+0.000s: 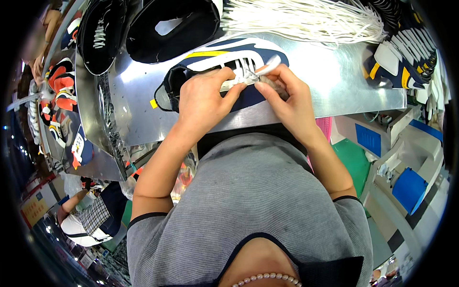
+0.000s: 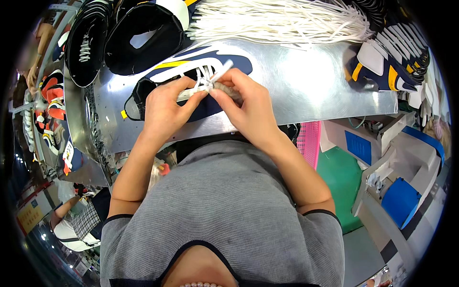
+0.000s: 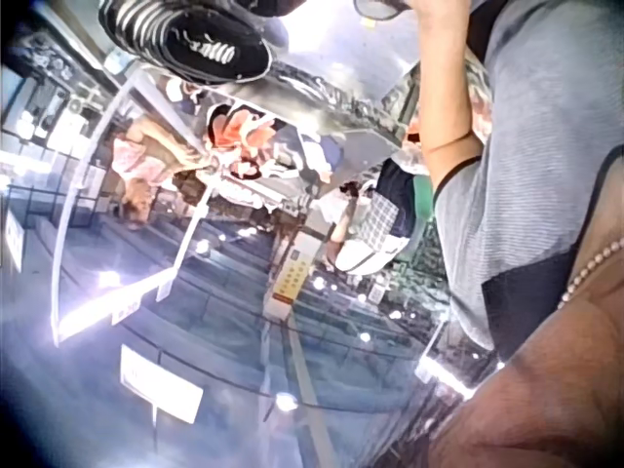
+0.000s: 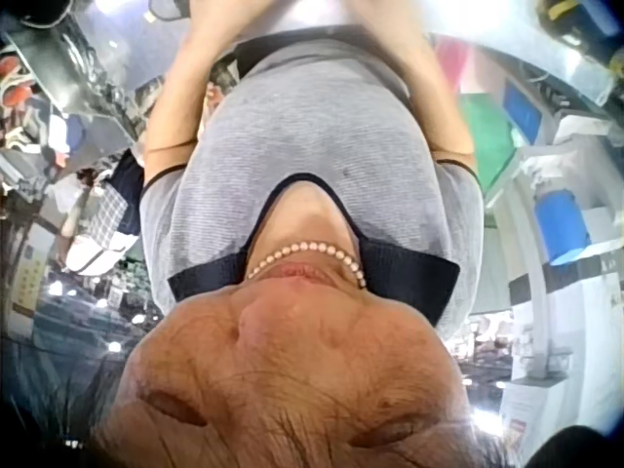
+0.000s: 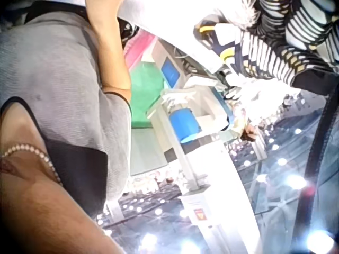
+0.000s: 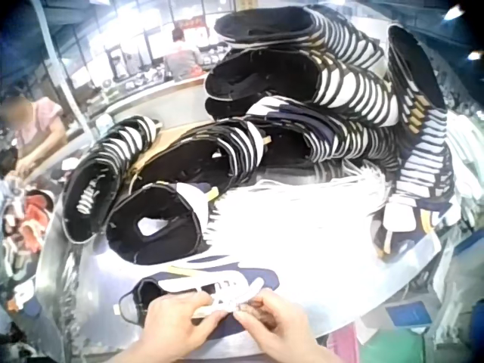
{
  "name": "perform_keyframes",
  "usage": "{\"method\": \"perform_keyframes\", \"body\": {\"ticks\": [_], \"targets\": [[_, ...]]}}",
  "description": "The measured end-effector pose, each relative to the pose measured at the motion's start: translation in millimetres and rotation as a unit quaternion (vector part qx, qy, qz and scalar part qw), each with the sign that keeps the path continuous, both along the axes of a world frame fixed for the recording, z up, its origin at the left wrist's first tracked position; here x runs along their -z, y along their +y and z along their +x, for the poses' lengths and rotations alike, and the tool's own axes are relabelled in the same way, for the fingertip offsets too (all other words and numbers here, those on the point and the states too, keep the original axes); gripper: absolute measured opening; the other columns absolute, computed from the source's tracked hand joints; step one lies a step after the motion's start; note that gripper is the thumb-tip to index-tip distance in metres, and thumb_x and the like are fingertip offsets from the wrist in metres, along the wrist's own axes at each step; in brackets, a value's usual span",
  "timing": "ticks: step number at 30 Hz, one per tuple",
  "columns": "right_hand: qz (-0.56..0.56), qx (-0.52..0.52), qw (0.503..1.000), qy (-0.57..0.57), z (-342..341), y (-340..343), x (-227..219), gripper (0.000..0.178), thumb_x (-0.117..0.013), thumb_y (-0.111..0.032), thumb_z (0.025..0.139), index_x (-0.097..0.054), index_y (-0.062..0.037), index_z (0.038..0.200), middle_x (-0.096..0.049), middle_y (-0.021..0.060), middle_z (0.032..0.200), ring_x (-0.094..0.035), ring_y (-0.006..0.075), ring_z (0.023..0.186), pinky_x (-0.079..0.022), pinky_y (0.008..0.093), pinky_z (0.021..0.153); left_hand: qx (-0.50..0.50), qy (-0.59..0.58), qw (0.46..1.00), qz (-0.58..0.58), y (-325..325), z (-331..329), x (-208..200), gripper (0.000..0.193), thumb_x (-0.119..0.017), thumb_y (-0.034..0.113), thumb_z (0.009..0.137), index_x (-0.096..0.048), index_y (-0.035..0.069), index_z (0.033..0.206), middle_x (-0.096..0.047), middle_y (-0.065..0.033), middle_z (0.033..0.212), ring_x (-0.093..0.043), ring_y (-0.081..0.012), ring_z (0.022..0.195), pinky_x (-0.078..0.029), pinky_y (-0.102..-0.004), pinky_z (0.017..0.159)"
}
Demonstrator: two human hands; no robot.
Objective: The person laces a shoe by threading a white lace through the eyelets of a blue and yellow sneaker, pulling it tight and tucking the ends inside before moving it to a pile.
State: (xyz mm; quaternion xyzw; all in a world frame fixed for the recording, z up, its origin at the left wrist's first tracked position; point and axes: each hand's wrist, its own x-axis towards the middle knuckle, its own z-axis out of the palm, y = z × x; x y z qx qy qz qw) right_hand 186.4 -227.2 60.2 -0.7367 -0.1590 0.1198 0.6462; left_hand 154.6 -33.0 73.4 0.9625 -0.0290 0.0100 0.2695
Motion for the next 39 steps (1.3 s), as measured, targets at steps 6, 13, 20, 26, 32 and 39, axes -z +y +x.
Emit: {"method": "perform_keyframes", "body": {"ticks": [6, 13, 20, 26, 32, 39], "targets": [[0.090, 0.013, 0.996, 0.018, 17, 12, -1, 0.008, -0.070, -0.004, 0.088, -0.065, -0.0020, 0.094, -0.062, -0.0045, 0.072, -0.051, -0.0001, 0.066, -0.038, 0.0171, 0.058, 0.009, -0.013, 0.999, -0.028, 2, 1, -1, 0.029, -0.073, 0.034, 0.084, -0.069, 0.006, 0.092, -0.068, -0.0118, 0.075, -0.066, -0.0320, 0.066, -0.050, -0.0417, 0.062], [0.071, -0.035, 0.993, 0.090, 23, 8, 3, 0.009, -0.074, -0.008, 0.087, -0.068, -0.0018, 0.090, -0.064, -0.0055, 0.076, -0.050, -0.0001, 0.067, -0.039, 0.0182, 0.059, 0.044, 0.095, 0.973, -0.206, 18, 3, -7, 0.030, -0.072, 0.024, 0.084, -0.068, 0.004, 0.106, -0.072, -0.0165, 0.094, -0.069, -0.0346, 0.087, -0.053, -0.0401, 0.079], [-0.011, 0.001, 0.999, 0.034, 21, 15, 7, 0.013, -0.075, -0.011, 0.087, -0.067, -0.0015, 0.092, -0.065, -0.0016, 0.076, -0.054, 0.0021, 0.070, -0.046, 0.0202, 0.063, 0.026, 0.049, 0.987, -0.148, 13, 1, -1, 0.030, -0.075, 0.028, 0.083, -0.068, 0.004, 0.098, -0.071, -0.0150, 0.085, -0.069, -0.0330, 0.077, -0.053, -0.0412, 0.070], [-0.012, 0.008, 1.000, 0.018, 12, 13, 7, 0.022, -0.072, -0.013, 0.091, -0.057, -0.0008, 0.101, -0.067, 0.0055, 0.078, -0.058, 0.0073, 0.070, -0.047, 0.0251, 0.064, 0.010, 0.017, 0.999, -0.037, 5, 1, -7, 0.026, -0.075, 0.028, 0.084, -0.068, 0.004, 0.090, -0.069, -0.0129, 0.075, -0.067, -0.0309, 0.067, -0.051, -0.0401, 0.062], [-0.135, -0.021, 0.989, 0.061, -15, -7, -6, 0.018, -0.063, -0.015, 0.098, -0.054, -0.0003, 0.103, -0.066, 0.0131, 0.080, -0.065, 0.0218, 0.070, -0.050, 0.0324, 0.065, 0.051, -0.083, 0.995, 0.012, 4, -1, 2, 0.026, -0.077, 0.026, 0.083, -0.067, 0.002, 0.088, -0.067, -0.0127, 0.073, -0.066, -0.0300, 0.064, -0.049, -0.0380, 0.059], [-0.151, -0.020, 0.987, 0.058, -14, -7, 0, 0.017, -0.063, -0.014, 0.097, -0.056, 0.0001, 0.101, -0.068, 0.0144, 0.081, -0.068, 0.0248, 0.071, -0.051, 0.0347, 0.066, 0.073, -0.093, 0.993, -0.002, 4, 0, 1, 0.025, -0.079, 0.024, 0.082, -0.067, 0.002, 0.087, -0.065, -0.0116, 0.071, -0.064, -0.0285, 0.062, -0.048, -0.0371, 0.057]]}}
